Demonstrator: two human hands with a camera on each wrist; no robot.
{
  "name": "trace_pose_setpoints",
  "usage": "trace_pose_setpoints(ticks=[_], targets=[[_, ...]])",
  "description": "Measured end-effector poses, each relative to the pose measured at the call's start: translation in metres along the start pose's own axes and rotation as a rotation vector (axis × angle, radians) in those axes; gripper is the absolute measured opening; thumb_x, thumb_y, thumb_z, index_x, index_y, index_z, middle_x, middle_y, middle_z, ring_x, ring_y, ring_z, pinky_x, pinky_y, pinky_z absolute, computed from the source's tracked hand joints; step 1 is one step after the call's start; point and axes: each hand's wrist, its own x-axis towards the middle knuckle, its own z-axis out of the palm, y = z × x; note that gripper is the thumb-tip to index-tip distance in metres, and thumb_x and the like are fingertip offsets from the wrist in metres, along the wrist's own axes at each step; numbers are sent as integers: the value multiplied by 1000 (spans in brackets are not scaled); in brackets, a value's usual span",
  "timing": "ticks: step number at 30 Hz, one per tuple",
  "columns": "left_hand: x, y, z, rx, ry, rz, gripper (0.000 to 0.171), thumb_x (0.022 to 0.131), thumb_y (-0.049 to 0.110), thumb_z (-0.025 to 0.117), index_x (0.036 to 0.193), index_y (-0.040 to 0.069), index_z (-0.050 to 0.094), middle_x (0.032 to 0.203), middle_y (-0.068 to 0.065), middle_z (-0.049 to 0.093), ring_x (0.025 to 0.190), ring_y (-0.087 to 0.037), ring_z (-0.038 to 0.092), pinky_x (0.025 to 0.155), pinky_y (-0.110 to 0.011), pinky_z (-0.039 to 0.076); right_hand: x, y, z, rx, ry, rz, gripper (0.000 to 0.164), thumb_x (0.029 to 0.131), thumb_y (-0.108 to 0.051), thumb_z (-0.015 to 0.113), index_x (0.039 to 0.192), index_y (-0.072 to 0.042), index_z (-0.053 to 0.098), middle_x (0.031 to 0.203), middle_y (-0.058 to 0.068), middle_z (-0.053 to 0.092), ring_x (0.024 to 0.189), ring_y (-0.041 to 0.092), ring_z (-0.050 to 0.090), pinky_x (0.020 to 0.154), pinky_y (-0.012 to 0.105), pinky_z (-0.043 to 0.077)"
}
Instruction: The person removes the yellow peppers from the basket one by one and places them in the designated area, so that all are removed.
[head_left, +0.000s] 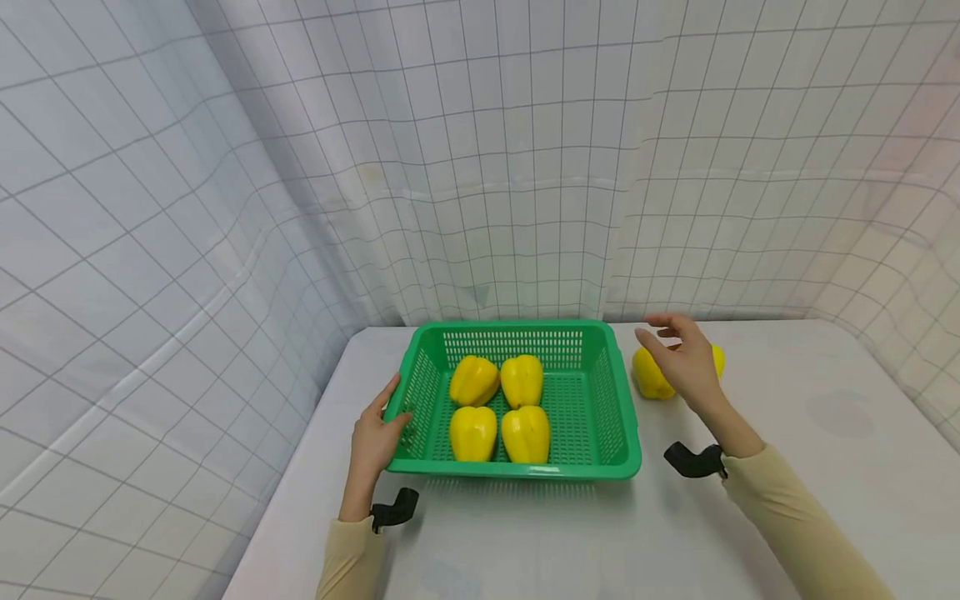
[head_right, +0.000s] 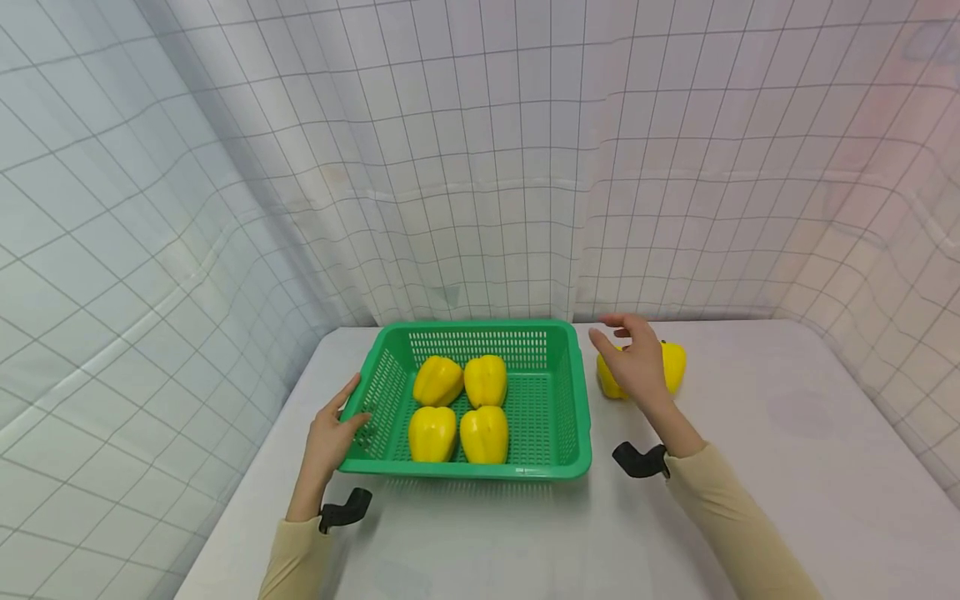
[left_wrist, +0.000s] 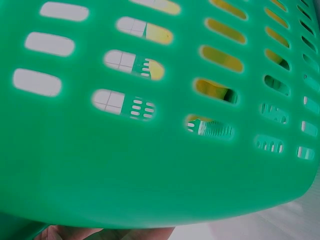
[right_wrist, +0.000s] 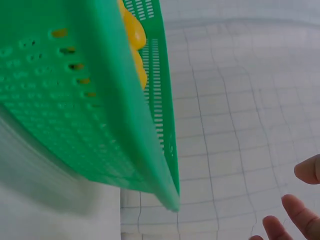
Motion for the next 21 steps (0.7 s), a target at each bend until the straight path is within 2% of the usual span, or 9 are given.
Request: trace_pose_setpoints(ticks=[5,11,17,21], targets=[[1,0,0,2,3,1,63,88,11,62,147,21,40,95,-23,67,62,-23,59,53,-34,45,-2,-21,13,-3,-173,-32,39,93,-31,61,117,0,59,119,16,56,104,31,51,85,42,41],[1,0,0,9,4,6,63,88,11,62,146,20,40,104,-25,64,62,-23,58,53,-34,44,-5,-33,29,-39,-367,-40,37,92,-33,63,115,-5,60,116,13,58,99,27,55,78,41,47],[0,1,0,5,2,-2,63,89,11,62,147,21,40,94,-21,67,61,-22,59,53,-34,45,-4,-37,45,-57,-555,-20,41,91,-34,64,120,-5,58,117,13,58,102,29,55,79,41,48],[0,1,0,1,1,-7,63,89,11,62,147,21,40,90,-20,67,61,-21,59,53,-33,45,-3,-40,55,-105,-695,-36,47,89,-38,65,122,-5,57,119,14,58,104,30,55,80,40,48]])
